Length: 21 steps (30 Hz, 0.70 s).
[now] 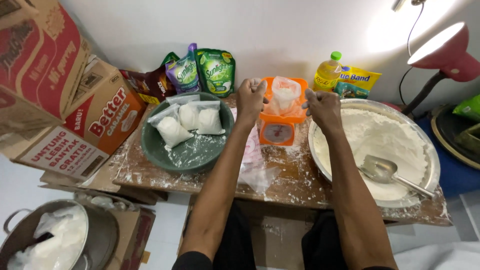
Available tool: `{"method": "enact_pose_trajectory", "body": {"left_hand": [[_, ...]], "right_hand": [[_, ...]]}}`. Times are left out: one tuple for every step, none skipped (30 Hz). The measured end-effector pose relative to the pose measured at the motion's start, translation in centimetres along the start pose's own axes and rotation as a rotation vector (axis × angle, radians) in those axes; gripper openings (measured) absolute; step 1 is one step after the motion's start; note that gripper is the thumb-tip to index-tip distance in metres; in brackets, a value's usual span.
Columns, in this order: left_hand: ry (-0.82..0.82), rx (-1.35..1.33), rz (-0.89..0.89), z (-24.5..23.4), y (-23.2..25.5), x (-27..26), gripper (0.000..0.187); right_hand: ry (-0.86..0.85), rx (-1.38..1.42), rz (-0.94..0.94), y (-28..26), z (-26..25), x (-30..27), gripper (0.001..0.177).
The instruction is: Scooping flour from a bowl into small plastic bags and weighing them on a scale.
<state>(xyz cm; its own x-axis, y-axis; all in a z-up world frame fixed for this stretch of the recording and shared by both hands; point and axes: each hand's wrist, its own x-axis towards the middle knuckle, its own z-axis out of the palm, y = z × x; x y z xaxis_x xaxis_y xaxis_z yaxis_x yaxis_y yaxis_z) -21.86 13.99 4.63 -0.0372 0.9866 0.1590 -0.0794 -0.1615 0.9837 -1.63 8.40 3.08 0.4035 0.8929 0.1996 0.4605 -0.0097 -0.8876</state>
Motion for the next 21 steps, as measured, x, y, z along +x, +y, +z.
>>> {"method": "enact_pose_trajectory", "body": {"left_hand": [[0.003,0.0,-0.001,-0.5,0.3,-0.8,0.039],[-0.017,-0.019,-0.002,-1.0,0.7,-1.3,0.04],[-0.037,-0.038,-0.003,-1.4,1.2,-1.9,0.041],[-0.036,-0.037,-0.003,-1.8,0.6,-2.1,0.041],[-0.015,-0.048,0.004,-2.2,0.0,-2.4,0.041],[0.003,-0.06,0.013,-2.4,-0.5,-2.5,0.042],[0.001,-0.061,0.015,-2.6,-0.5,-3.1,0.042],[0.006,-0.069,0.001,-2.9,-0.5,-3.6,0.039],[0.012,-0.077,-0.013,-3.2,-0.5,-4.2,0.036],[0.014,-0.078,-0.011,-3.5,-0.7,-4.8,0.036],[0.009,-0.087,-0.024,-3.7,-0.9,-5.3,0.032],[0.002,-0.097,-0.038,-3.8,-1.2,-5.9,0.029],[0.001,-0.1,-0.036,-4.0,-1.2,-6.6,0.029],[-0.003,-0.09,-0.044,-4.2,-1.2,-7.1,0.027],[-0.008,-0.08,-0.051,-4.4,-1.3,-7.7,0.027],[-0.008,-0.083,-0.047,-4.5,-1.3,-8.2,0.027],[-0.003,-0.066,-0.05,-4.5,-1.4,-8.7,0.027],[0.005,-0.049,-0.053,-4.7,-1.5,-9.1,0.027],[0.006,-0.051,-0.049,-4.9,-2.7,-9.1,0.027],[0.004,-0.056,-0.075,-5.1,-3.9,-9.1,0.028],[0.003,-0.061,-0.101,-5.2,-5.2,-9.0,0.03]], "right_hand": [[-0.003,0.0,0.0,0.4,-0.4,-0.6,0.036],[0.014,0.02,-0.004,0.6,-0.8,-0.9,0.036],[0.031,0.04,-0.009,0.8,-1.2,-1.3,0.035],[0.031,0.041,-0.009,0.6,-1.3,-2.3,0.035],[0.052,0.069,0.001,0.5,-1.5,-3.2,0.033],[0.077,0.097,0.01,0.3,-1.8,-4.0,0.032],[0.08,0.097,0.009,0.7,-2.2,-4.7,0.032],[0.085,0.098,0.009,1.1,-2.4,-5.3,0.033],[0.09,0.099,0.009,1.5,-2.7,-5.9,0.034],[0.09,0.099,0.006,1.6,-2.6,-6.5,0.034],[0.094,0.102,0.011,1.8,-2.6,-7.2,0.032],[0.099,0.103,0.016,2.0,-2.8,-7.8,0.029],[0.101,0.102,0.013,2.3,-2.8,-8.2,0.029],[0.098,0.098,0.017,2.5,-2.8,-8.5,0.029],[0.095,0.094,0.021,2.7,-2.8,-8.9,0.029],[0.097,0.094,0.017,3.2,-2.8,-9.1,0.029],[0.097,0.1,0.023,3.7,-2.8,-9.4,0.029],[0.096,0.108,0.029,4.2,-2.6,-9.6,0.029],[0.096,0.108,0.025,4.5,-2.5,-9.7,0.029],[0.094,0.126,0.053,4.8,-2.4,-9.8,0.027],[0.092,0.144,0.081,5.1,-2.4,-9.9,0.025]]}}
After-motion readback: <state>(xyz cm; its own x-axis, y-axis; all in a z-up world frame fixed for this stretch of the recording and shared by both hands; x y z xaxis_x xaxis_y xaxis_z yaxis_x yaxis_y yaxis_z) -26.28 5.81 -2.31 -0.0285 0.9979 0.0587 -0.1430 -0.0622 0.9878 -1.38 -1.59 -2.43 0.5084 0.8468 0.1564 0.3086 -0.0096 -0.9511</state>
